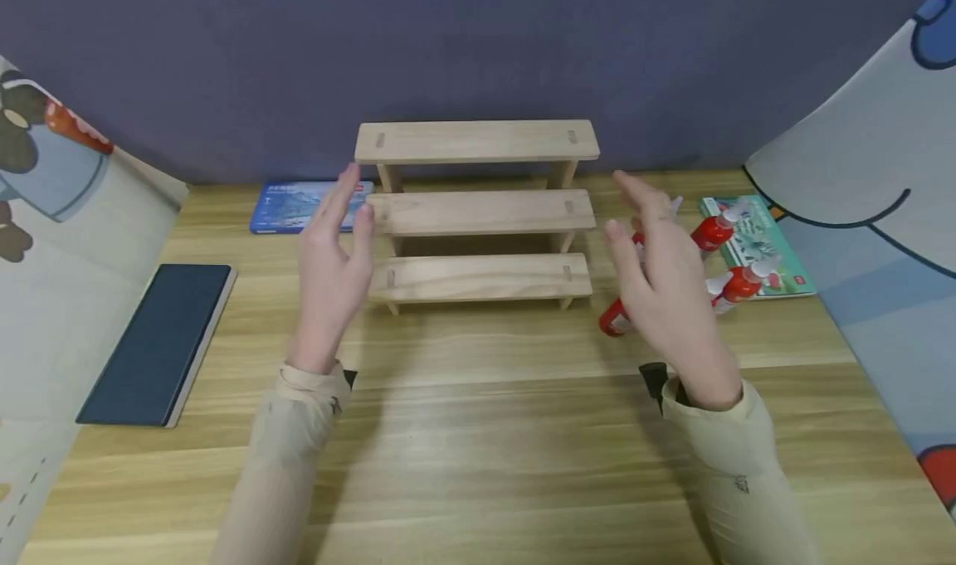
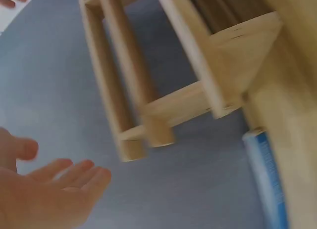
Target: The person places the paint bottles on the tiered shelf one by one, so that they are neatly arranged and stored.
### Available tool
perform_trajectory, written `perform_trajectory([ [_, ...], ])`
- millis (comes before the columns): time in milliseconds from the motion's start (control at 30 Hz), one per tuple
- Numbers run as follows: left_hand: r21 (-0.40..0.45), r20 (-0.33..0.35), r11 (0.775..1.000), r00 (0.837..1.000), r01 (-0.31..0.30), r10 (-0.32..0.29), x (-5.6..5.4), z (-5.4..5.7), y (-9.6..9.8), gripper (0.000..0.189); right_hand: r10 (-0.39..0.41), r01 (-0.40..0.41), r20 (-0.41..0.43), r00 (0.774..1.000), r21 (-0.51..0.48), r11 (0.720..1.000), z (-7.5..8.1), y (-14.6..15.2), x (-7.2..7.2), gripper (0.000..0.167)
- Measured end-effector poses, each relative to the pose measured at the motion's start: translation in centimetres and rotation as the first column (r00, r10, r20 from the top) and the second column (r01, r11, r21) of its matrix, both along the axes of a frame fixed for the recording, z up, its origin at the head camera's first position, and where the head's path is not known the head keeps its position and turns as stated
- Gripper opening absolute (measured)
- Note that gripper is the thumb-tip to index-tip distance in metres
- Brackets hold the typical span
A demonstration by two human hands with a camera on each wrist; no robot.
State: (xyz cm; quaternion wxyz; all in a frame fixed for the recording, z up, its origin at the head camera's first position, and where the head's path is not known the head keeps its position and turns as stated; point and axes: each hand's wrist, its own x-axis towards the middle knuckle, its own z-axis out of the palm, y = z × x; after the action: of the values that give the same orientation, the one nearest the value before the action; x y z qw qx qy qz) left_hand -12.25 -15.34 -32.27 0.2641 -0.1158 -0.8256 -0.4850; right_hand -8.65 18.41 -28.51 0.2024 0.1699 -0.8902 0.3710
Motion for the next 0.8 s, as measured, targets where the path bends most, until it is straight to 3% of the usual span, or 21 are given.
perform_trajectory([
  [133,0.214,0.163,0.977,0.987,-0.024,-0.011,-1.1,-1.4,-1.0,0.044,-0.010,0.005,-0.035,0.999,-0.153,0.988,-0.4,0.9,0.4,0.044],
  [267,0.442,0.306,0.896,0.947,-0.049,-0.100,-2.0,-2.6,-2.0,0.048,-0.034,0.019,-0.055,0.998,-0.257,0.966,-0.7,2.1,0.5,0.041],
  [333,0.530,0.350,0.846,0.924,-0.060,-0.154,-2.2,-3.0,-2.3,0.051,-0.042,0.038,-0.008,0.999,-0.272,0.961,-0.8,2.8,0.6,0.041],
  [400,0.556,0.389,0.829,0.901,-0.063,-0.193,-2.5,-3.3,-2.5,0.052,-0.036,0.053,0.073,0.997,-0.241,0.969,-1.1,3.6,0.8,0.044],
  [467,0.556,0.411,0.830,0.883,-0.046,-0.226,-2.8,-3.6,-2.6,0.053,-0.028,0.061,0.174,0.984,-0.188,0.980,-1.4,4.4,1.1,0.049],
  [567,0.527,0.425,0.850,0.867,-0.003,-0.260,-3.0,-3.9,-2.6,0.053,-0.017,0.047,0.302,0.953,-0.092,0.995,-2.0,5.5,1.4,0.060],
  [667,0.501,0.421,0.865,0.865,0.029,-0.273,-3.1,-4.2,-2.4,0.052,-0.020,0.037,0.377,0.926,-0.039,0.999,-2.7,6.3,1.7,0.069],
  [800,0.489,0.406,0.871,0.873,0.042,-0.271,-3.2,-4.5,-2.1,0.049,-0.033,0.039,0.421,0.906,-0.007,0.999,-3.7,6.9,2.0,0.075],
])
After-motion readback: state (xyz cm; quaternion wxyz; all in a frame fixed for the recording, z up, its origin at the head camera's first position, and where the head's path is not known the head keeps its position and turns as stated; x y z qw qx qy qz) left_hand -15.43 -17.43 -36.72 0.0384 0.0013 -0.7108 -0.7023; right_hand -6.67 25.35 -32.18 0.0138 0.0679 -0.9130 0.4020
